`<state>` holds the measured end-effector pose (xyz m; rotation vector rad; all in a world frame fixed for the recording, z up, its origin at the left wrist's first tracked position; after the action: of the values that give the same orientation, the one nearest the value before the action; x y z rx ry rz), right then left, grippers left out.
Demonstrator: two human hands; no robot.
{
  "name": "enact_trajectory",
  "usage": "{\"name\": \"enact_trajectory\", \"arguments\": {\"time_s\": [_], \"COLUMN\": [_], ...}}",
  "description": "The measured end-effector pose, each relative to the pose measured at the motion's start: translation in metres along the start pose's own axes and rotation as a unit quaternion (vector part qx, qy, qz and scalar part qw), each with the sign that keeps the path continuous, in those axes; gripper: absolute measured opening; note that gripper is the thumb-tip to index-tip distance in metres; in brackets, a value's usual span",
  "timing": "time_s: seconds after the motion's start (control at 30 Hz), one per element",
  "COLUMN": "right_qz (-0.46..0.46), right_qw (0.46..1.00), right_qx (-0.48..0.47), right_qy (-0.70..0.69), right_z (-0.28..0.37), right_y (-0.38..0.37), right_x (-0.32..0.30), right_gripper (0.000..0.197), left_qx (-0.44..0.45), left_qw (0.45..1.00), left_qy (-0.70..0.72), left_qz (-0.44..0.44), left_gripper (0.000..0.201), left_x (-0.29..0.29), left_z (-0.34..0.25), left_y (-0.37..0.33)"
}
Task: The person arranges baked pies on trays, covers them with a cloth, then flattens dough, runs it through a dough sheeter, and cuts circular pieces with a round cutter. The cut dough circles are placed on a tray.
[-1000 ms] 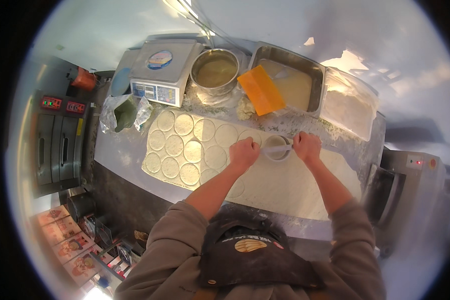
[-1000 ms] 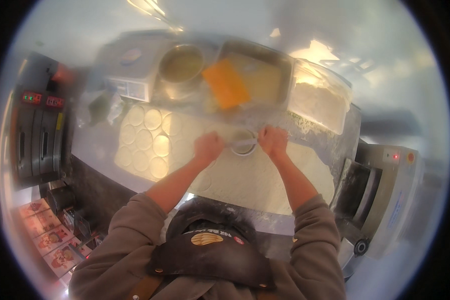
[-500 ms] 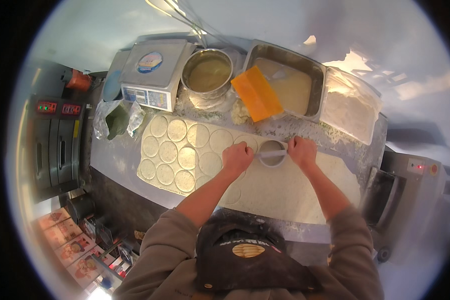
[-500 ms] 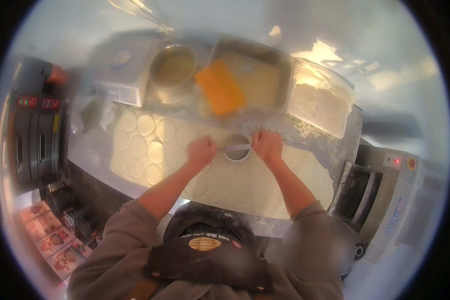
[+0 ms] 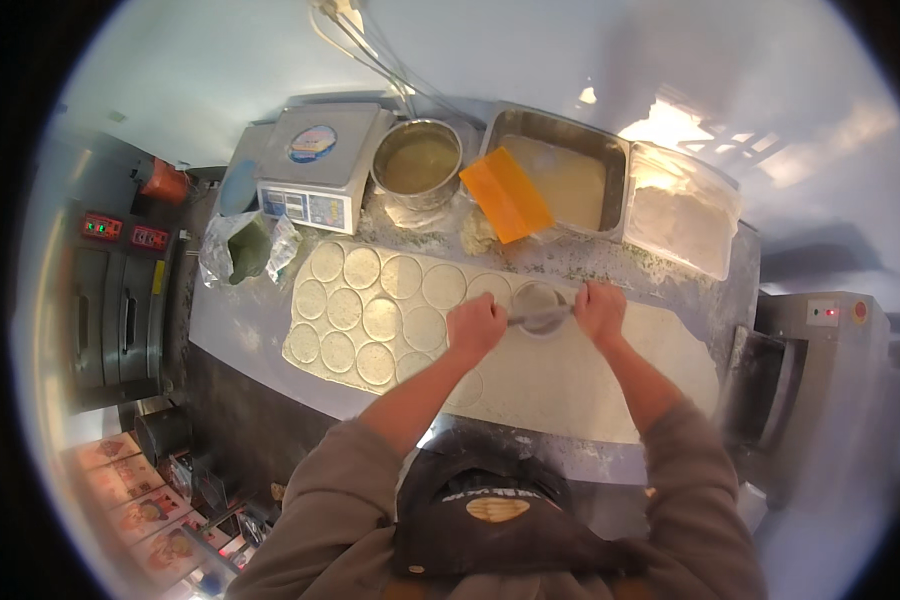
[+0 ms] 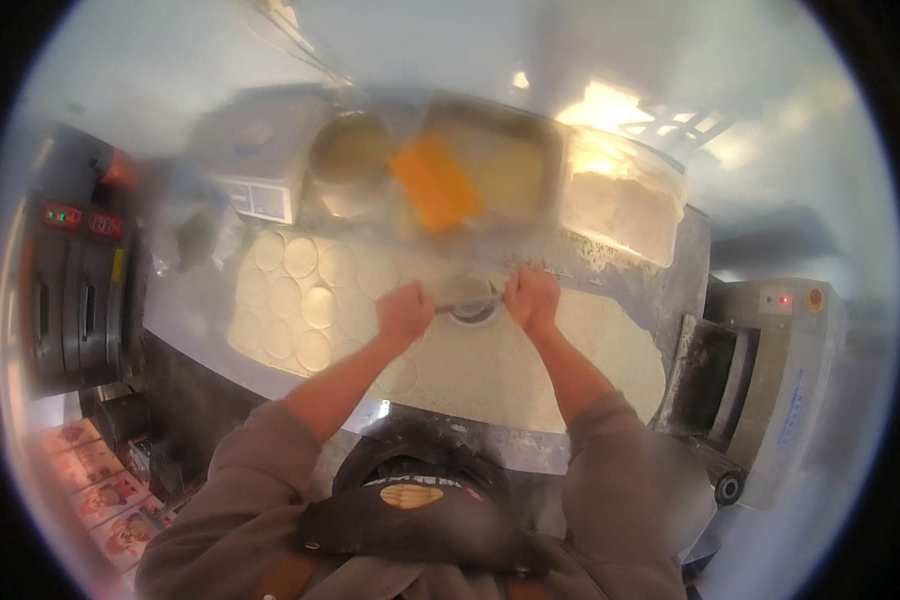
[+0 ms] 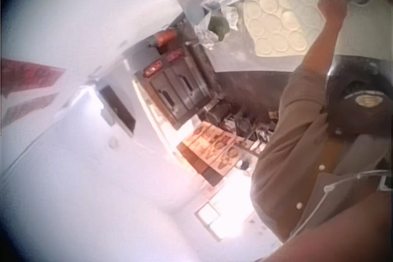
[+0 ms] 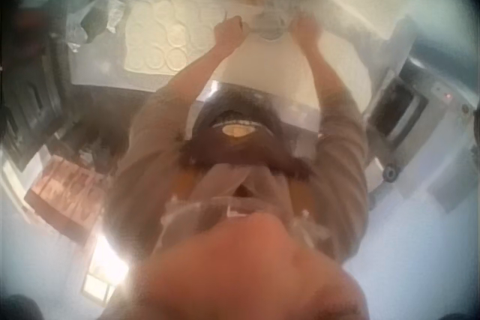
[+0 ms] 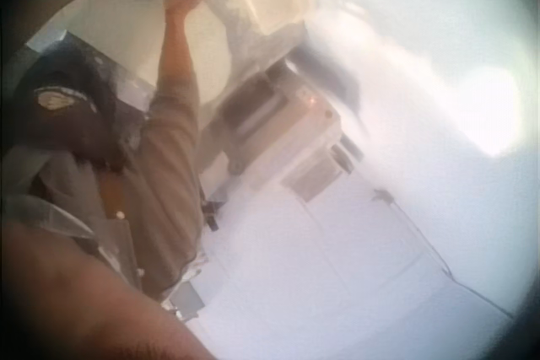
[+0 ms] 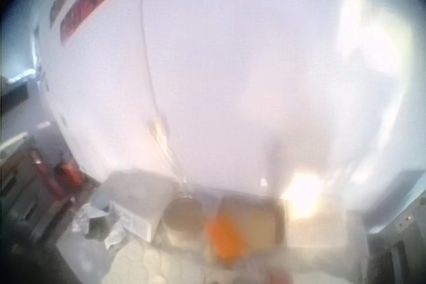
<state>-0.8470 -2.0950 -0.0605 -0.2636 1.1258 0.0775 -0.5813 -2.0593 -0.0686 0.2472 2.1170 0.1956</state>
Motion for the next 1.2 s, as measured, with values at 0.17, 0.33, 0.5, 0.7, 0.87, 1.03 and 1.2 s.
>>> {"name": "enact_trajectory", "arguments": {"time_s": [0.17,0.33,0.5,0.7,0.87,1.03,1.2], "right_qz": [0.071,0.106,0.105,0.129,0.147,0.142,0.07], "right_qw": [0.997,0.994,0.994,0.991,0.988,0.988,0.996], "right_qx": [0.011,0.022,0.024,0.034,0.034,0.018,-0.029], "right_qy": [-0.016,0.011,0.011,0.026,0.04,0.056,0.039], "right_z": [0.026,0.053,0.055,0.052,0.047,0.037,0.039], "right_y": [0.069,0.078,0.064,0.054,0.053,0.059,0.056], "right_x": [-0.018,0.001,0.017,0.023,0.033,0.051,0.048], "right_gripper": [0.021,0.023,0.023,0.024,0.024,0.022,0.021], "left_qx": [-0.018,-0.08,-0.104,-0.127,-0.134,-0.098,-0.088], "left_qw": [0.995,0.994,0.992,0.99,0.989,0.994,0.996], "left_qy": [0.095,0.073,0.067,0.067,0.052,0.011,0.011], "left_qz": [-0.005,-0.009,-0.004,0.012,0.034,0.042,-0.003], "left_gripper": [0.022,0.021,0.021,0.025,0.024,0.024,0.023], "left_x": [0.012,0.017,0.019,0.023,0.031,0.043,0.039], "left_z": [0.01,0.035,0.051,0.052,0.055,0.065,0.062], "left_y": [0.095,0.117,0.104,0.094,0.088,0.078,0.075]}}
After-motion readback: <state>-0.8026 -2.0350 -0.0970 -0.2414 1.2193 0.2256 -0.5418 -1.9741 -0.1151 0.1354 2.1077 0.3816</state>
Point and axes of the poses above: each hand's wrist, its own y-axis away from the middle knuckle, its own x-axis out of the palm, z = x × y, the point moved 4 cm from there along -y, towards the middle knuckle, and after that the axes turned 15 degrees about z, right-handed, at the moved point
